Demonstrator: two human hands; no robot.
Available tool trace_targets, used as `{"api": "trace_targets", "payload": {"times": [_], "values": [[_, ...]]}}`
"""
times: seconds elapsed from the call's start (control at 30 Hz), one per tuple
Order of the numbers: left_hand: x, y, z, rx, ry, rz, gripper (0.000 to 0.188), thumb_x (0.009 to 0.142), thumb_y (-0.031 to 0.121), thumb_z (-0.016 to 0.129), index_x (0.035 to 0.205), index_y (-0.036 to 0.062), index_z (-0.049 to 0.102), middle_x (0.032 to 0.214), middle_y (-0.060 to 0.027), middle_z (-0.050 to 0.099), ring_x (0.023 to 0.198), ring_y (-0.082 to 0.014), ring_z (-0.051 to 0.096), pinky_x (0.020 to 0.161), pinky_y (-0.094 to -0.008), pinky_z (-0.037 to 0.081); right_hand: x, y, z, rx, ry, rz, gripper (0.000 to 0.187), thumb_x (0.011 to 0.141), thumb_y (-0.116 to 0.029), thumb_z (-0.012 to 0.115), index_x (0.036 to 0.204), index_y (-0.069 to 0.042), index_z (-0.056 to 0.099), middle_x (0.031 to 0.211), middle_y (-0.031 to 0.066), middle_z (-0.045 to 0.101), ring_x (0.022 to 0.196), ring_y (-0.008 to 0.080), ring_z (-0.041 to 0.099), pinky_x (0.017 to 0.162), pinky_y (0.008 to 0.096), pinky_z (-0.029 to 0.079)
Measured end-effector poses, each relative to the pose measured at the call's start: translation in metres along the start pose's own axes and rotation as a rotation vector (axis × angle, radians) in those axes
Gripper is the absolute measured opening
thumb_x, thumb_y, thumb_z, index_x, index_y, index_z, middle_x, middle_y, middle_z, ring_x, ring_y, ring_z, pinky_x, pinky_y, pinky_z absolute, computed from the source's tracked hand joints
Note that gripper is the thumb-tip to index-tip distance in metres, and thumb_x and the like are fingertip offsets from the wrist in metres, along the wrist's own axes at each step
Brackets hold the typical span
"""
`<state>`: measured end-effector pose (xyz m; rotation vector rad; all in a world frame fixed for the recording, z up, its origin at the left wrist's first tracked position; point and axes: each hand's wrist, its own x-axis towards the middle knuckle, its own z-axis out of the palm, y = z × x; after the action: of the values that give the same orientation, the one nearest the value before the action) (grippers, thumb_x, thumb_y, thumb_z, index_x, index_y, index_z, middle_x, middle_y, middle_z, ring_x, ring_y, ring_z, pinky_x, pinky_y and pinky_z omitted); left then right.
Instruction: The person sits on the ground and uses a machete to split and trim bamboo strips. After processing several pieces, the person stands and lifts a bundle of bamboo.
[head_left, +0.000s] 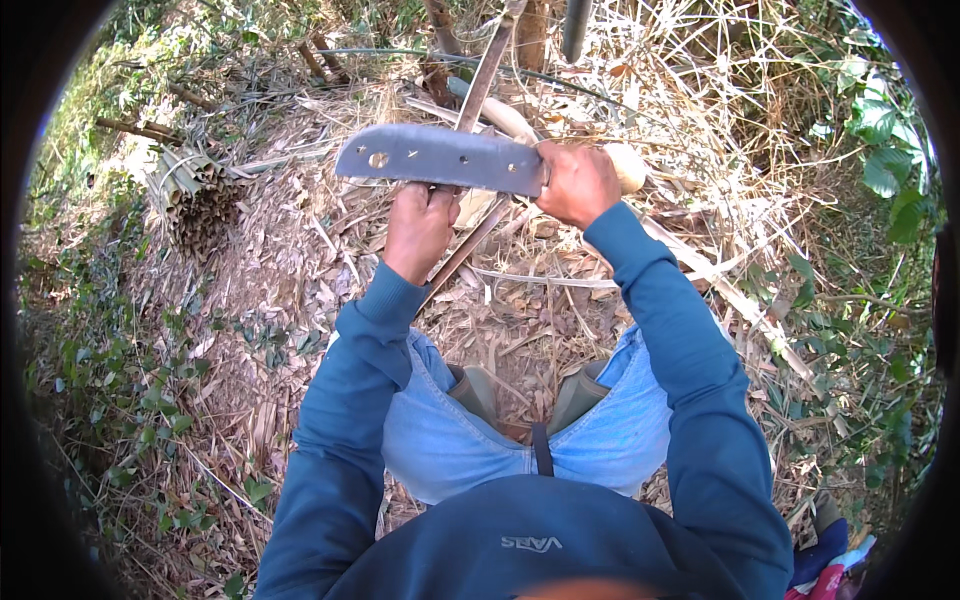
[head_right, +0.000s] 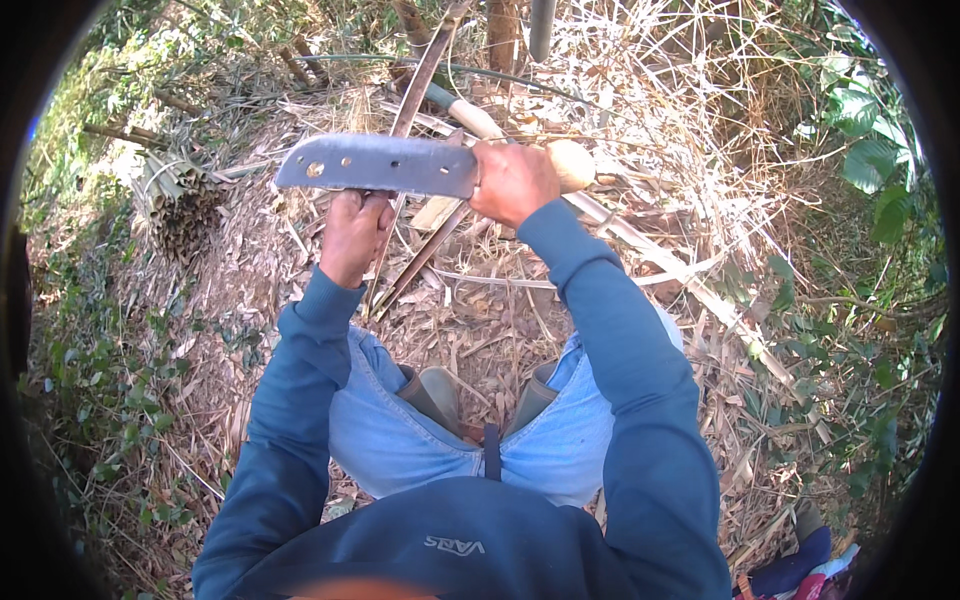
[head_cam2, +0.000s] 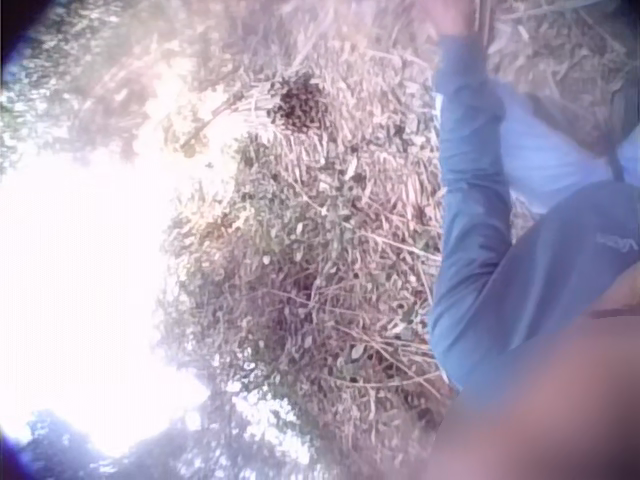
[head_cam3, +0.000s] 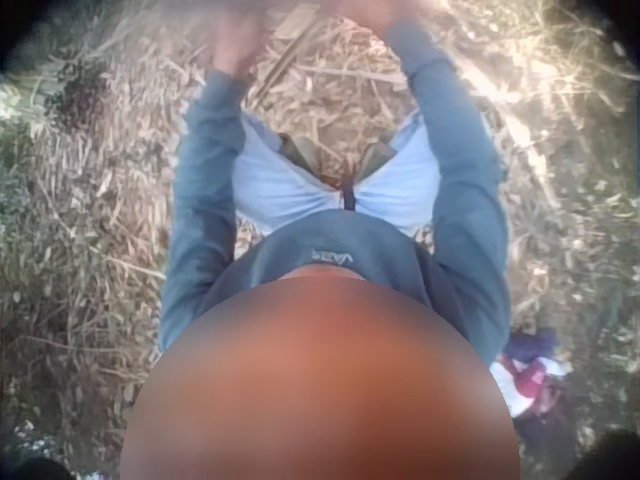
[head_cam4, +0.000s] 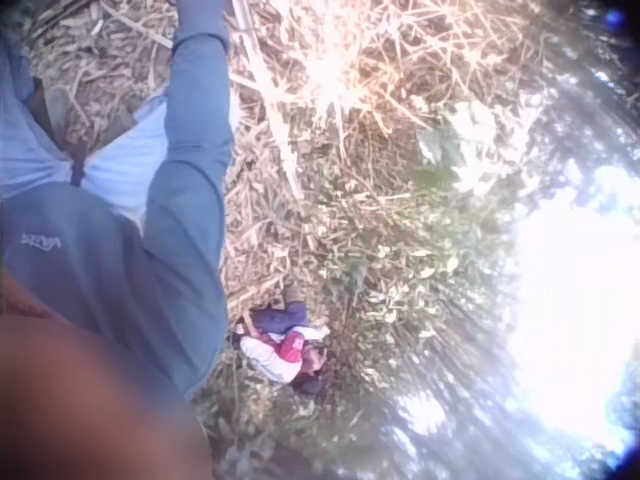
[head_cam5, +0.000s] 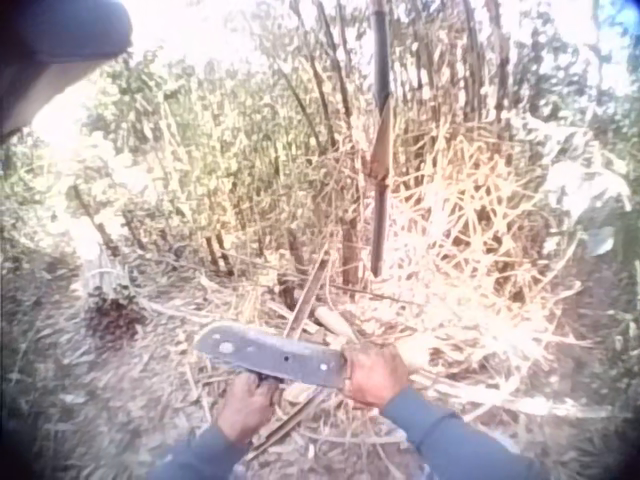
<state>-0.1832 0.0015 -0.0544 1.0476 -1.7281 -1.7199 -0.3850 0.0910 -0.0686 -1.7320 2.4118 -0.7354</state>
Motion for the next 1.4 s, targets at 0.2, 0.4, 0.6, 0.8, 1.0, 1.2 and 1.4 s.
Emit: {"api": "trace_targets", "payload": {"times": [0.2,0.4,0.6,0.8,1.0,1.2,1.4], "values": [[-0.003,-0.006,-0.006,0.007,-0.020,-0.032,0.016,0.099,0.012,0.047,0.094,0.0012,0.057,0.060,0.0037,0.044,0.050,-0.0026,0.036,0.044,-0.0200,0.030,0.020,0.018,0.019,0.034,0.126,0.077,0.025,0.070,-0.026,0.068,0.086,-0.008,0.065,0.070,0.0188,0.065,0.068,0.0383,0.066,0.067,0.0462,0.054],[0.000,-0.007,-0.013,0.235,0.017,0.095,0.024,0.098,0.015,0.049,0.081,-0.0001,0.057,0.060,-0.0002,0.049,0.053,-0.0074,0.044,0.050,-0.0268,0.036,0.026,0.027,0.010,-0.074,0.063,0.014,0.028,0.071,-0.027,0.067,0.090,-0.007,0.069,0.073,0.0181,0.067,0.071,0.0342,0.068,0.070,0.0446,0.055],[-0.001,-0.012,-0.024,0.205,-0.002,0.066,0.022,0.098,0.015,0.050,0.083,-0.0002,0.057,0.060,0.0006,0.048,0.055,-0.0064,0.043,0.050,-0.0246,0.036,0.029,0.026,0.009,0.067,0.098,0.056,0.032,0.075,-0.029,0.064,0.096,-0.005,0.070,0.074,0.0218,0.066,0.068,0.0354,0.067,0.069,0.0432,0.055],[0.005,-0.011,-0.029,0.057,-0.205,-0.050,0.024,0.098,0.017,0.050,0.083,0.0008,0.058,0.061,0.0011,0.049,0.051,-0.0044,0.040,0.044,-0.0221,0.033,0.043,0.071,0.007,-0.107,0.347,0.217,0.029,0.083,-0.035,0.062,0.078,-0.006,0.063,0.068,0.0151,0.065,0.062,0.0304,0.065,0.069,0.0384,0.055],[0.056,-0.063,-0.041,0.044,0.036,0.045,0.045,0.099,0.019,0.052,0.138,0.0013,0.039,0.109,-0.0098,0.060,0.087,-0.0134,0.056,0.075,-0.0268,0.047,0.014,0.019,-0.012,1.202,0.028,0.565,0.024,0.088,-0.023,0.061,0.072,-0.007,0.054,0.055,0.0019,0.049,0.044,0.0099,0.046,0.042,0.0252,0.041],[0.097,-0.096,-0.062,0.577,0.193,0.029,0.036,0.094,0.028,0.054,0.120,0.0038,0.062,0.111,-0.0143,0.066,0.105,-0.0237,0.059,0.093,-0.0371,0.044,0.007,0.029,-0.017,1.486,0.097,0.468,0.017,0.088,-0.023,0.061,0.082,-0.008,0.054,0.059,0.0018,0.049,0.046,0.0133,0.047,0.045,0.0286,0.043],[0.114,-0.193,-0.036,1.347,-0.550,0.058,0.046,0.093,0.040,0.056,0.121,0.0041,0.061,0.110,-0.0159,0.067,0.100,-0.0295,0.064,0.095,-0.0364,0.048,0.009,0.016,-0.032,1.660,0.096,0.507,0.013,0.086,-0.020,0.058,0.084,-0.010,0.050,0.060,0.0022,0.051,0.047,0.0150,0.050,0.047,0.0303,0.048]]}}
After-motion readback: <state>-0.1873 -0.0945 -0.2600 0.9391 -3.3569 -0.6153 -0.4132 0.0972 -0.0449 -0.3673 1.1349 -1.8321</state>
